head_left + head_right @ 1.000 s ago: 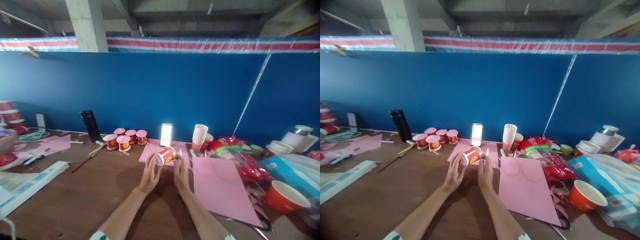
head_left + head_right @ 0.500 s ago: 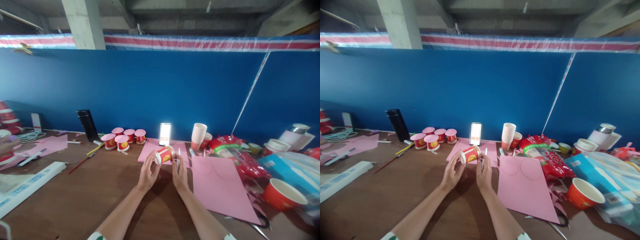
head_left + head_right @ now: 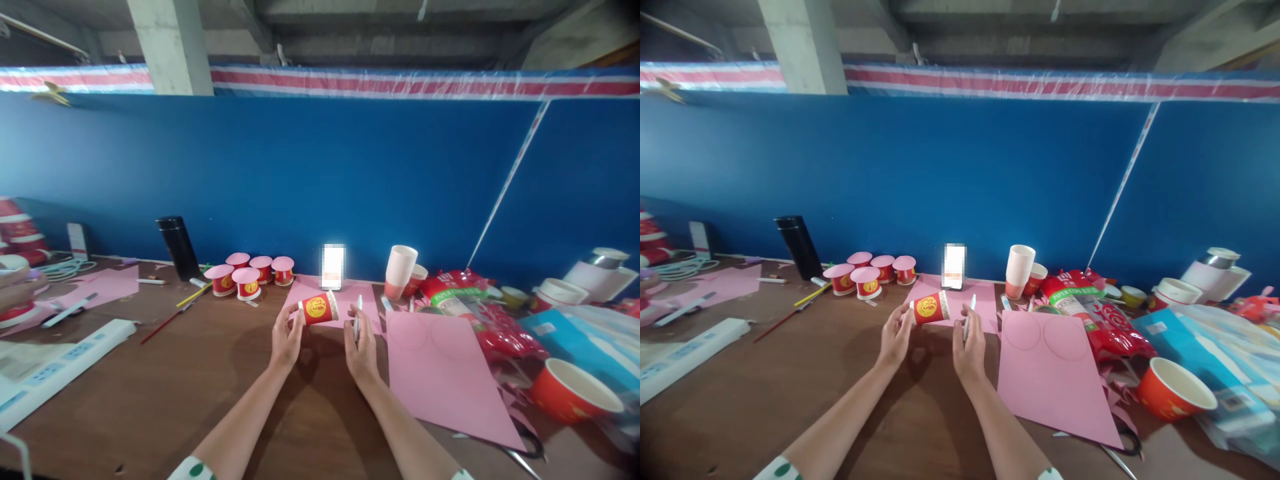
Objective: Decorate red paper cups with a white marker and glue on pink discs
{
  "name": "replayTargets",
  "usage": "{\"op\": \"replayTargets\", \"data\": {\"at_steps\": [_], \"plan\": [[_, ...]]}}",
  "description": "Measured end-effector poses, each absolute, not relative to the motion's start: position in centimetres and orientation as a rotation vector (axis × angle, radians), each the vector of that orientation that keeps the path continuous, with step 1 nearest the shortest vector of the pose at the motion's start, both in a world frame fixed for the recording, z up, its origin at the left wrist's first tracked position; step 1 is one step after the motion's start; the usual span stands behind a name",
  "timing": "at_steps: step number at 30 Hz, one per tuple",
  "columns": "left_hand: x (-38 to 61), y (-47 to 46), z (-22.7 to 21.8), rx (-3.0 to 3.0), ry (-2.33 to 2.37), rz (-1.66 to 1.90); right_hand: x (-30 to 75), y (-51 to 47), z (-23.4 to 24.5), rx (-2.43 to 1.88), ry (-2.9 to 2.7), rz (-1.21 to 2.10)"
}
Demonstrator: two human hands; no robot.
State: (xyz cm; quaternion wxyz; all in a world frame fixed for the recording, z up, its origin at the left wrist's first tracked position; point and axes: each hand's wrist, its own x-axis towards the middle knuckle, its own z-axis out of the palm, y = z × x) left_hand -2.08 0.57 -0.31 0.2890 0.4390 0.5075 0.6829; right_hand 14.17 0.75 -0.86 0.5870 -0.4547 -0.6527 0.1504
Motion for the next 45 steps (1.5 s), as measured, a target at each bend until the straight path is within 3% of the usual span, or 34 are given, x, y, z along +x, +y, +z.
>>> {"op": "replayTargets", "data": {"at_steps": [15, 19, 24, 32, 38, 45], "plan": [[-2.9, 0.7, 0.8, 1.202, 1.548, 1.796, 14.4, 1.2, -1.0, -1.145, -1.506, 0.323], [-3.8, 1.1, 2.0, 1.528, 1.777, 1.765, 14.4, 1.6, -1.1, -1.183, -1.480, 0.283], [-5.0, 3.0, 3.4, 1.895, 2.086, 1.469, 14.2, 1.5, -1.2, -1.172, -1.516, 0.257], [-4.9, 5.0, 3.5, 2.105, 2.004, 1.353, 14.4, 1.7, -1.7, -1.130, -1.534, 0.232], [-9.8, 4.7, 1.7, 1.638, 2.354, 1.592, 14.2, 1.6, -1.6, -1.117, -1.525, 0.198], [-13.7, 4.6, 1.6, 1.458, 2.476, 1.540, 13.9, 1.8, -1.6, -1.138, -1.541, 0.189]]}}
